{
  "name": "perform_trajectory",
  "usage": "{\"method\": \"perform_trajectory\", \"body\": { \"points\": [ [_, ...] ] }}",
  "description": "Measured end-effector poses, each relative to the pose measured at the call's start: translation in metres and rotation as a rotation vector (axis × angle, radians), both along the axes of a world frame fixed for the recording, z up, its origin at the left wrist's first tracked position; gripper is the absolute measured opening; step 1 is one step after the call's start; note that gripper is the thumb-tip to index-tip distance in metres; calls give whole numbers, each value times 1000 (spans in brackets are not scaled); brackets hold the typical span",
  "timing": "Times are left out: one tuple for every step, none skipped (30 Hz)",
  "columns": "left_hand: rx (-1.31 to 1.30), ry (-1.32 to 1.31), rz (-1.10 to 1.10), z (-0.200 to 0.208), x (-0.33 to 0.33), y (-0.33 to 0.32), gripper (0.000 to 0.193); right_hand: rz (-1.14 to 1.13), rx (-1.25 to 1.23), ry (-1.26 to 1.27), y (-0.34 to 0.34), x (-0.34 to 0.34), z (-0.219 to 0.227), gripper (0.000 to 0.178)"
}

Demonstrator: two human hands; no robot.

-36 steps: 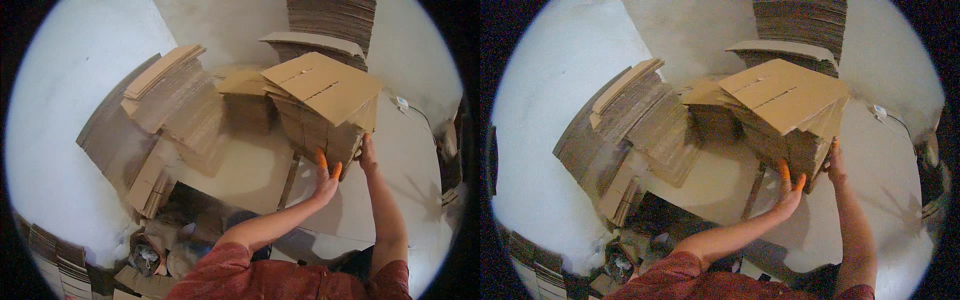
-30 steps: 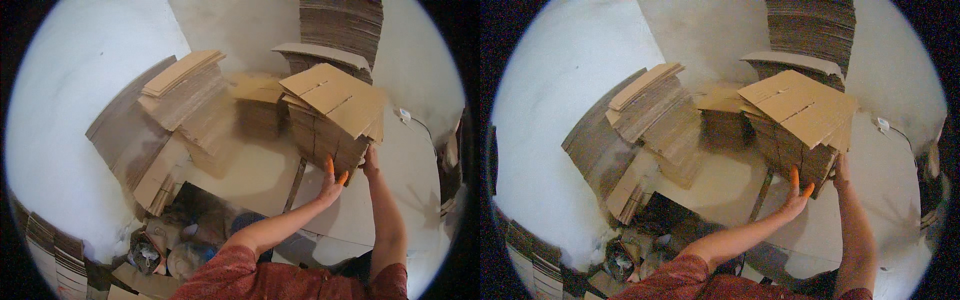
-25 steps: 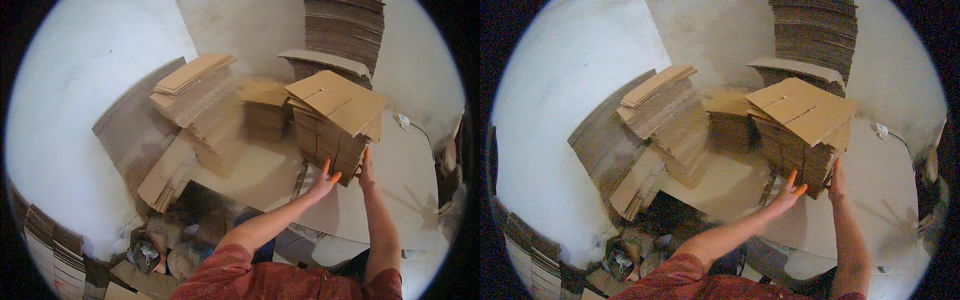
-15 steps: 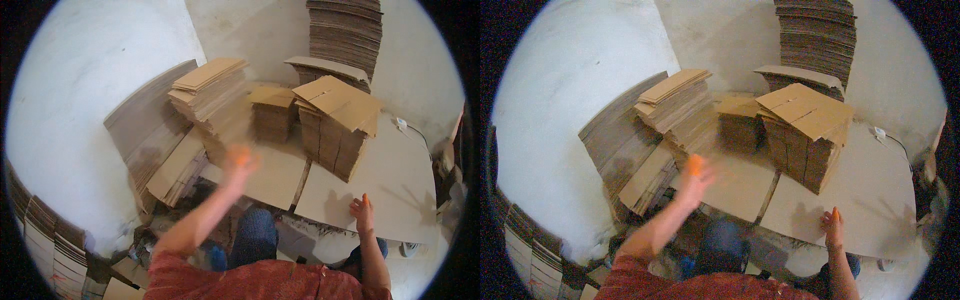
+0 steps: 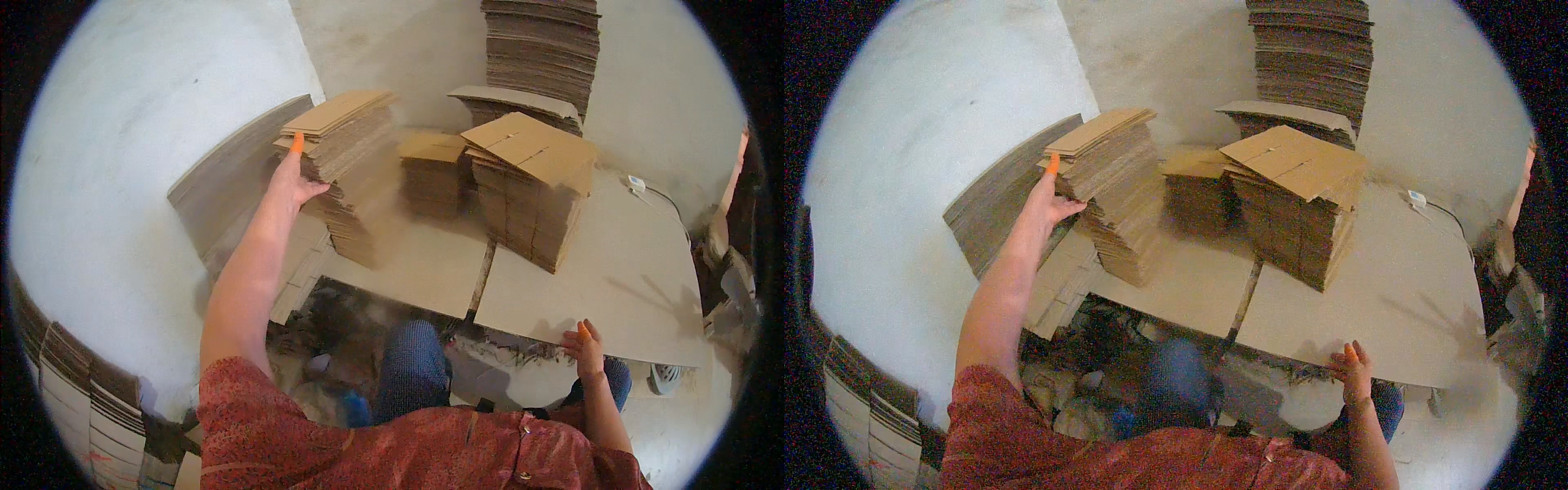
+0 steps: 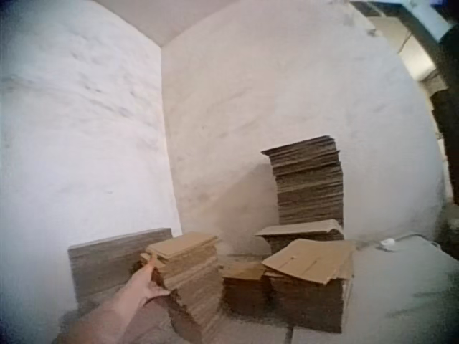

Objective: The person cuts flat cardboard pieces into smaller sections using an orange utility knife. They repeatedly pick up cardboard sheets, score and slice along pre-marked lines, and stack the cut pieces on the table.

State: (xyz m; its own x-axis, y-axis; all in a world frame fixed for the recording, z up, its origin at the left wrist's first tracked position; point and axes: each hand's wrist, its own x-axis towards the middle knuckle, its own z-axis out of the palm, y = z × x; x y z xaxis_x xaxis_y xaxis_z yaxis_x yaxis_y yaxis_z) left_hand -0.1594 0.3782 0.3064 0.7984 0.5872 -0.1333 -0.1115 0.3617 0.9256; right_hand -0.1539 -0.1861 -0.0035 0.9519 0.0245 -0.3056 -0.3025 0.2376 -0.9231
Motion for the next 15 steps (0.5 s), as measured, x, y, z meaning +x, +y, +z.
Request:
{"method": "perform_trajectory", "body": {
  "points": [
    [-14,-5,21,-1,3,0,97,-2,-14,1,-4,0,-3,60],
    [-27,-10,42,-3,8,2,94,-3,-28,3,-8,-1,-6,59],
    [-39,-14,68,-2,9,1,92,3,-44,-2,-10,-2,-6,60],
    [-33,-48,43,-3,8,0,86,10,-60,-6,-11,-3,-7,60],
    [-26,-83,18,-3,8,-1,79,17,-76,-11,-13,-4,-7,61],
    [-24,-116,-9,-5,8,-2,73,21,-94,-10,-14,-5,-5,61],
    [-42,-135,-5,-7,10,0,69,26,-113,-10,-15,-6,-3,61],
    [-61,-155,0,-10,12,6,65,31,-130,-10,-16,-6,-1,62],
    [-78,-169,4,-12,12,9,60,22,-120,-14,-17,-7,-2,62],
    [-91,-196,-30,-12,10,12,60,15,-109,-18,-18,-6,-3,62],
    [-102,-222,-63,-13,5,16,60,9,-97,-22,-19,-5,-4,62],
    [-111,-237,-90,-16,-3,17,60,29,-102,-13,-15,-4,-3,61],
    [-78,-251,-104,-19,-9,6,60,26,-120,-1,-15,-4,3,61],
    [-45,-266,-116,-22,-21,-2,60,26,-136,12,-14,-6,7,61],
    [-5,-287,-124,-21,-37,-13,61,34,-139,5,-12,-6,7,61]
  ]
}}
